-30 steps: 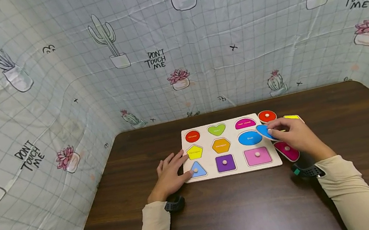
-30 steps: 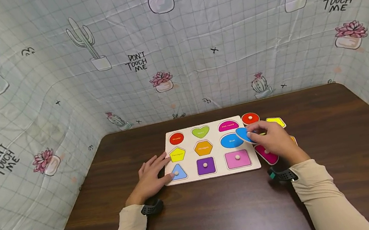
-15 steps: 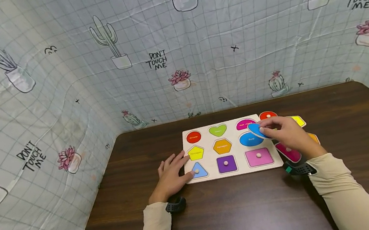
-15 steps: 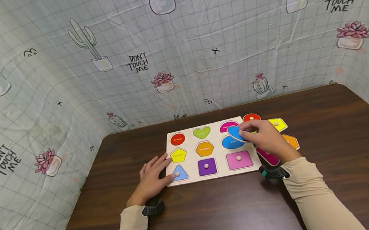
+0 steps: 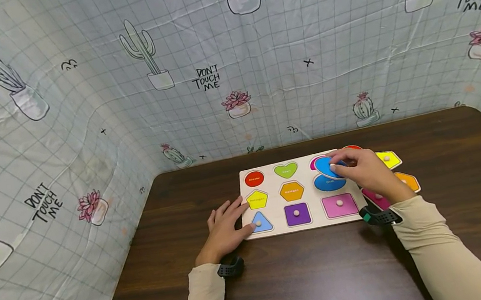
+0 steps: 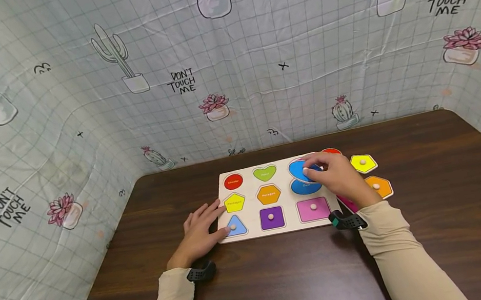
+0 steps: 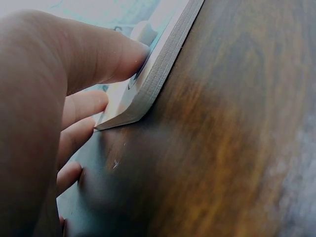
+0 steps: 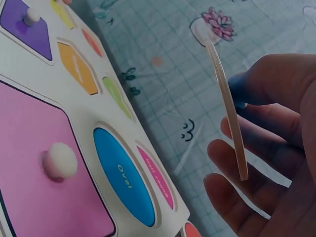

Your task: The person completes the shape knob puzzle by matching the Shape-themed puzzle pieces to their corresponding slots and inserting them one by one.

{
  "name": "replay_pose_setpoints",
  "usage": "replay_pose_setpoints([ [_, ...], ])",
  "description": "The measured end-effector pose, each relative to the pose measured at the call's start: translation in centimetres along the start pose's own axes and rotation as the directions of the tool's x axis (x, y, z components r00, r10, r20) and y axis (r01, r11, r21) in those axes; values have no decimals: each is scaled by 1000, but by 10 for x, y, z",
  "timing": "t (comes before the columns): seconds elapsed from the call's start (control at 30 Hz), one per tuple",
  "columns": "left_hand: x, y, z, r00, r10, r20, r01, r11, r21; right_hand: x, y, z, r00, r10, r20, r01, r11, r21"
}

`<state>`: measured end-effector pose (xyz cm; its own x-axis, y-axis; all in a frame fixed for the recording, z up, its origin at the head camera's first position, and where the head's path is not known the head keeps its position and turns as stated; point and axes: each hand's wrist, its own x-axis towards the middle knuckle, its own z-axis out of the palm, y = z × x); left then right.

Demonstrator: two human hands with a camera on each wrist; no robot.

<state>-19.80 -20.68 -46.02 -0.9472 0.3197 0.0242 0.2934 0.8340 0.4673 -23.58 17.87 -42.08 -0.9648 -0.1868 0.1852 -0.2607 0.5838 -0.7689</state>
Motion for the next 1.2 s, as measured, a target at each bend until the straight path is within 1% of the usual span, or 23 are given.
replay_pose_setpoints([
  [0.23, -1, 0, 0, 1000, -23, 9, 23, 1000, 9, 4, -2, 6, 1000, -22, -1, 22, 1000, -14],
  [0.47, -1, -1, 0, 1000, -23, 3, 23, 1000, 3, 2, 0, 11, 1000, 7, 12, -7, 1000, -11],
  [0.6, -2, -1, 0, 1000, -22, 2, 22, 1000, 3, 1, 1, 12, 1000, 4, 23, -4, 1000, -5],
  [1.0, -1, -1, 1, 1000, -12, 7, 12, 1000, -4, -1, 8, 17, 999, 3, 39, 0, 998, -58],
  [1.2, 0, -1, 1, 1000, -14, 7, 14, 1000, 2, 0, 13, 19, 999, 21, 49, -18, 998, -56],
])
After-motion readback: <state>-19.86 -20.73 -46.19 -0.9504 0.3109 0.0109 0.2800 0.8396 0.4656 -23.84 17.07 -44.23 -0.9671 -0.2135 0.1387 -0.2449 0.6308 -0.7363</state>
